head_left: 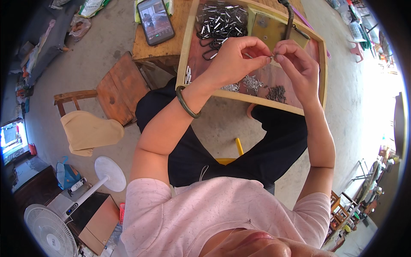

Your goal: The person assembles small metal components at a workstation. They pick up small silver pieces and black hook-shaped parts from a tray, joining them together by hand or using a small press-like tool attached to the workbench.

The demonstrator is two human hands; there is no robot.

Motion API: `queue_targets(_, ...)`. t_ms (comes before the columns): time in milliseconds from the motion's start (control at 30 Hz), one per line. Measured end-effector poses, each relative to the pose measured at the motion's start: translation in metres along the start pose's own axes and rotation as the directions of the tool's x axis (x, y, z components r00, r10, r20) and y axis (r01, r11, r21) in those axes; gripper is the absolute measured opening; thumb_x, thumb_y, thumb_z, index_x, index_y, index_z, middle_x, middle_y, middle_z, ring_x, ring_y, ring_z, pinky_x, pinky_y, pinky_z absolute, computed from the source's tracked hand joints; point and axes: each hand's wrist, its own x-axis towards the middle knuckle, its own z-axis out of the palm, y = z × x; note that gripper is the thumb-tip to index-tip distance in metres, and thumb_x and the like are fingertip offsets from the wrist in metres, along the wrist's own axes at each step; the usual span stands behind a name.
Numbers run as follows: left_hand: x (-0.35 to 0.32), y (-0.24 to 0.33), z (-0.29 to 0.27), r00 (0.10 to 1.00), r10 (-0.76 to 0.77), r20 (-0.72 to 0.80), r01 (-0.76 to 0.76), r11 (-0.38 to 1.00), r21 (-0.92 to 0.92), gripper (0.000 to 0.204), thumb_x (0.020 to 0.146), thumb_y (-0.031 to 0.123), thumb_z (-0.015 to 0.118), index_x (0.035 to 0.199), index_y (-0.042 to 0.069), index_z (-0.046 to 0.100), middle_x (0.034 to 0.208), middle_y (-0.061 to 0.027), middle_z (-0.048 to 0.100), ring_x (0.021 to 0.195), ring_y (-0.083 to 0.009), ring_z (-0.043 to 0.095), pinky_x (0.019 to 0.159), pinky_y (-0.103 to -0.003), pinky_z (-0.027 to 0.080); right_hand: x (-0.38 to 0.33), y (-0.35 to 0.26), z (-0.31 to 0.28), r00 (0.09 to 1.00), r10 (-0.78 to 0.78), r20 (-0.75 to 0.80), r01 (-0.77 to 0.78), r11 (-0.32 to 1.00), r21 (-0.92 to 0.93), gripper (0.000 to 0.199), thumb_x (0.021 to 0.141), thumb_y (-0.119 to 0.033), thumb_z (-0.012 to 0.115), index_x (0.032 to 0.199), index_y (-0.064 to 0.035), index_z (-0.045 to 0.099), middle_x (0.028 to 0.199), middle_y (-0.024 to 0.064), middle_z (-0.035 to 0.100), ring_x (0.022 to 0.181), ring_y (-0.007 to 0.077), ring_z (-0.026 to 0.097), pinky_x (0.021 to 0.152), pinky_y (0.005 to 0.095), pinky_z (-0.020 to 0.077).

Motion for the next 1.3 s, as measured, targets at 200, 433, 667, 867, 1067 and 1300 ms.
queue_targets(200, -0.001, 0.0, -0.004, 0.999, -0.02, 0.028, 0.023, 0.996, -0.089, 0.018, 0.097, 0.01, 0.073, 0.112, 0.001, 0.069, 0.097, -0.0042, 0.073, 0.089, -0.0089, 0.069, 0.078, -0.026, 0.056, 0.002, 0.003, 0.001, 0.998, 0.06, 0.02, -0.061, 0.997, 0.048, 0.01, 0.097, 0.001, 0.064, 0.107, 0.0022, 0.066, 0.113, 0.0029, 0.062, 0.109, 0.0108, 0.061, 0.101, 0.0281, 0.0478)
queue_targets(433, -0.003, 0.003, -0.003, 0.999, -0.023, 0.045, 0.029, 0.991, -0.128, 0.019, 0.098, 0.012, 0.073, 0.112, 0.001, 0.069, 0.099, -0.0031, 0.073, 0.091, -0.0083, 0.068, 0.081, -0.025, 0.056, 0.004, 0.004, 0.001, 0.996, 0.083, 0.023, -0.085, 0.983, 0.161, 0.01, 0.098, 0.003, 0.063, 0.107, 0.0026, 0.067, 0.117, 0.004, 0.061, 0.109, 0.0111, 0.06, 0.097, 0.0278, 0.0486)
queue_targets(667, -0.001, -0.002, -0.004, 0.998, -0.033, 0.053, 0.044, 0.978, -0.203, 0.018, 0.097, 0.013, 0.073, 0.111, 0.002, 0.07, 0.099, -0.0018, 0.072, 0.091, -0.0082, 0.068, 0.081, -0.024, 0.055, 0.003, 0.006, 0.004, 0.997, 0.069, 0.039, -0.075, 0.982, 0.173, 0.01, 0.098, 0.003, 0.063, 0.107, 0.0033, 0.066, 0.117, 0.0044, 0.061, 0.109, 0.0117, 0.06, 0.098, 0.028, 0.0487)
queue_targets(867, 0.0, -0.007, -0.009, 0.996, -0.045, 0.083, 0.072, 0.931, -0.359, 0.013, 0.096, 0.012, 0.073, 0.105, 0.004, 0.069, 0.092, 0.0005, 0.069, 0.085, -0.0081, 0.066, 0.077, -0.023, 0.051, 0.006, 0.005, 0.013, 0.999, -0.049, -0.004, 0.048, 0.997, -0.068, 0.012, 0.095, 0.003, 0.064, 0.107, 0.0033, 0.065, 0.112, 0.0054, 0.063, 0.106, 0.0132, 0.064, 0.096, 0.0293, 0.0511)
queue_targets(1067, 0.002, -0.009, -0.006, 0.994, -0.075, 0.083, 0.106, 0.862, -0.496, 0.008, 0.092, 0.01, 0.073, 0.095, 0.005, 0.068, 0.082, -0.0018, 0.068, 0.074, -0.0078, 0.063, 0.065, -0.023, 0.05, 0.006, 0.004, 0.014, 0.99, -0.139, 0.012, 0.137, 0.957, -0.256, 0.017, 0.091, 0.004, 0.066, 0.108, 0.0022, 0.066, 0.106, 0.0065, 0.067, 0.096, 0.0167, 0.068, 0.09, 0.0293, 0.0537)
queue_targets(1300, 0.0, -0.007, -0.017, 1.0, -0.017, -0.023, 0.009, 0.952, -0.307, 0.005, 0.096, 0.011, 0.064, 0.099, 0.007, 0.064, 0.089, -0.0014, 0.066, 0.083, -0.0108, 0.064, 0.078, -0.025, 0.05, 0.003, -0.005, 0.023, 0.996, -0.087, -0.017, 0.079, 0.958, -0.275, 0.016, 0.091, 0.002, 0.067, 0.107, 0.0016, 0.068, 0.106, 0.0074, 0.068, 0.092, 0.0172, 0.067, 0.085, 0.0306, 0.0546)
